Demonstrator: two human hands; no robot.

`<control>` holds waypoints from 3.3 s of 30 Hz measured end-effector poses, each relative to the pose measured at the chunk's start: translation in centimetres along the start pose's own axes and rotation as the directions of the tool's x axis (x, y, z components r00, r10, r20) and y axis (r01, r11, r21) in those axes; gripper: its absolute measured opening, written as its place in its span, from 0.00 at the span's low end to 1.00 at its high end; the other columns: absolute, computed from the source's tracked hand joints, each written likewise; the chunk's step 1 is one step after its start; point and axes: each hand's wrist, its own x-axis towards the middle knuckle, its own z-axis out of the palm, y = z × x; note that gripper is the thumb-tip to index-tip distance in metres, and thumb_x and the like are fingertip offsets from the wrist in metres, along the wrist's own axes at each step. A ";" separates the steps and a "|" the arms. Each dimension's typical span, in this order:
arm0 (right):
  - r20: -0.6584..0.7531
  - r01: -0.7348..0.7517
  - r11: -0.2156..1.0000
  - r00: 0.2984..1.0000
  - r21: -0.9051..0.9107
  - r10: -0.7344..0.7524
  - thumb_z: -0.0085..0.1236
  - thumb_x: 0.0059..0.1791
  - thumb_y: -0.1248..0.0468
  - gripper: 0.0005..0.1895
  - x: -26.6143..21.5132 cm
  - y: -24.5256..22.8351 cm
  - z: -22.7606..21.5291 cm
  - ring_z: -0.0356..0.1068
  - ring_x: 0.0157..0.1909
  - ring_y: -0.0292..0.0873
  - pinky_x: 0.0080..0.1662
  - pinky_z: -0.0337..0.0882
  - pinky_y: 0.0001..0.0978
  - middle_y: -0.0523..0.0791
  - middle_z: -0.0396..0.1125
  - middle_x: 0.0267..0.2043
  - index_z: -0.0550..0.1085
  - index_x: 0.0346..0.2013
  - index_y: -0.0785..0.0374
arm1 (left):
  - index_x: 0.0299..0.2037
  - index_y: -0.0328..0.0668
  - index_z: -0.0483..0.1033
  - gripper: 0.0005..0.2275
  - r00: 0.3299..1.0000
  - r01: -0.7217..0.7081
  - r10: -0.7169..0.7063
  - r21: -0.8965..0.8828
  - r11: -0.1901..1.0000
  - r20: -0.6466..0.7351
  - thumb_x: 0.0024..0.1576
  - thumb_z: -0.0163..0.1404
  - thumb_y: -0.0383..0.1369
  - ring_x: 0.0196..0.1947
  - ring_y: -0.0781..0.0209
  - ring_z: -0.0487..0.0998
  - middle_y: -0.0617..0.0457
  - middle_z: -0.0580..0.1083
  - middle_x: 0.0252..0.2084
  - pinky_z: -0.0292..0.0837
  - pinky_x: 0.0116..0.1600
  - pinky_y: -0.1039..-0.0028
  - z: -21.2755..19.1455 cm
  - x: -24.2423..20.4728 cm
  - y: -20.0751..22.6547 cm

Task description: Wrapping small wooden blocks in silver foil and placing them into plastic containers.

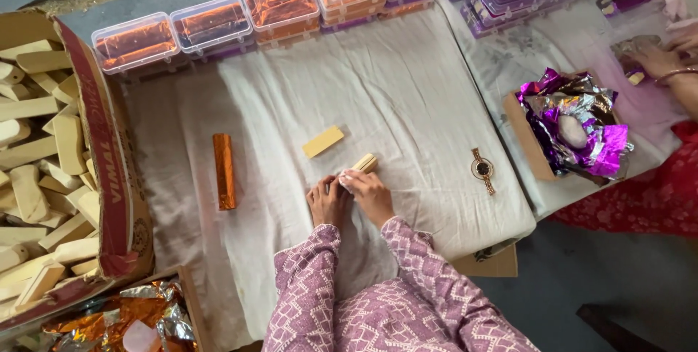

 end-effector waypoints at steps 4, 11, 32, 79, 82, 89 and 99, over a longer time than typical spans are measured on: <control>-0.022 -0.025 0.999 0.999 -0.027 0.025 0.59 0.53 0.57 0.09 1.4 4.4 0.8 0.74 0.52 0.41 0.50 0.76 0.32 0.35 0.73 0.58 0.80 0.48 0.49 | 0.60 0.50 0.74 0.21 1.000 0.005 -0.005 0.005 1.000 -0.012 0.58 0.57 0.43 0.55 0.55 0.70 0.55 0.71 0.57 0.61 0.61 0.61 0.3 0.1 -0.1; -0.075 -0.074 0.994 0.995 -0.079 0.068 0.59 0.50 0.61 0.12 1.1 1.1 0.3 0.73 0.49 0.46 0.48 0.74 0.36 0.37 0.73 0.55 0.81 0.49 0.52 | 0.58 0.51 0.75 0.20 0.999 0.005 -0.005 -0.002 1.000 -0.043 0.57 0.58 0.44 0.54 0.55 0.71 0.55 0.71 0.56 0.61 0.60 0.60 1.0 0.3 -0.4; -0.051 0.054 0.994 0.997 -0.096 -0.059 0.57 0.48 0.62 0.17 0.0 -0.2 1.2 0.71 0.48 0.46 0.50 0.75 0.37 0.34 0.72 0.58 0.79 0.51 0.49 | 0.56 0.48 0.73 0.19 1.000 0.004 -0.002 0.053 0.999 -0.024 0.58 0.54 0.46 0.55 0.57 0.70 0.55 0.70 0.57 0.61 0.61 0.60 1.5 -0.1 -0.7; -0.161 -0.087 0.987 0.985 -0.135 0.065 0.61 0.47 0.65 0.19 0.3 3.5 3.6 0.73 0.54 0.45 0.51 0.77 0.36 0.37 0.72 0.53 0.80 0.52 0.48 | 0.49 0.44 0.64 0.14 0.983 -0.087 0.035 -0.290 0.953 -0.180 0.58 0.56 0.27 0.50 0.48 0.74 0.50 0.71 0.53 0.68 0.54 0.60 2.6 -0.3 -0.9; -0.072 0.068 0.991 0.994 -0.115 -0.076 0.59 0.47 0.62 0.18 -0.3 0.9 1.6 0.73 0.48 0.40 0.52 0.77 0.32 0.32 0.71 0.60 0.79 0.51 0.44 | 0.52 0.43 0.65 0.16 0.983 -0.090 0.056 -0.196 0.977 -0.173 0.56 0.55 0.26 0.50 0.45 0.73 0.47 0.70 0.54 0.69 0.54 0.60 4.0 -0.7 -1.8; -0.092 -0.095 0.993 0.992 -0.074 0.088 0.59 0.51 0.59 0.12 2.4 4.5 -0.1 0.73 0.54 0.39 0.47 0.78 0.30 0.27 0.71 0.59 0.81 0.48 0.44 | 0.49 0.45 0.66 0.11 0.992 -0.034 0.006 -0.221 0.975 -0.123 0.59 0.52 0.26 0.50 0.46 0.72 0.48 0.70 0.55 0.70 0.54 0.60 1.9 -0.3 -0.6; 0.002 0.067 0.997 0.998 -0.044 -0.067 0.58 0.45 0.62 0.23 -0.4 1.1 1.5 0.74 0.51 0.40 0.54 0.76 0.32 0.31 0.70 0.63 0.78 0.55 0.45 | 0.52 0.45 0.67 0.12 0.997 0.062 -0.069 -0.267 0.962 -0.016 0.59 0.50 0.27 0.50 0.41 0.71 0.48 0.69 0.56 0.74 0.52 0.61 2.4 -0.4 -0.7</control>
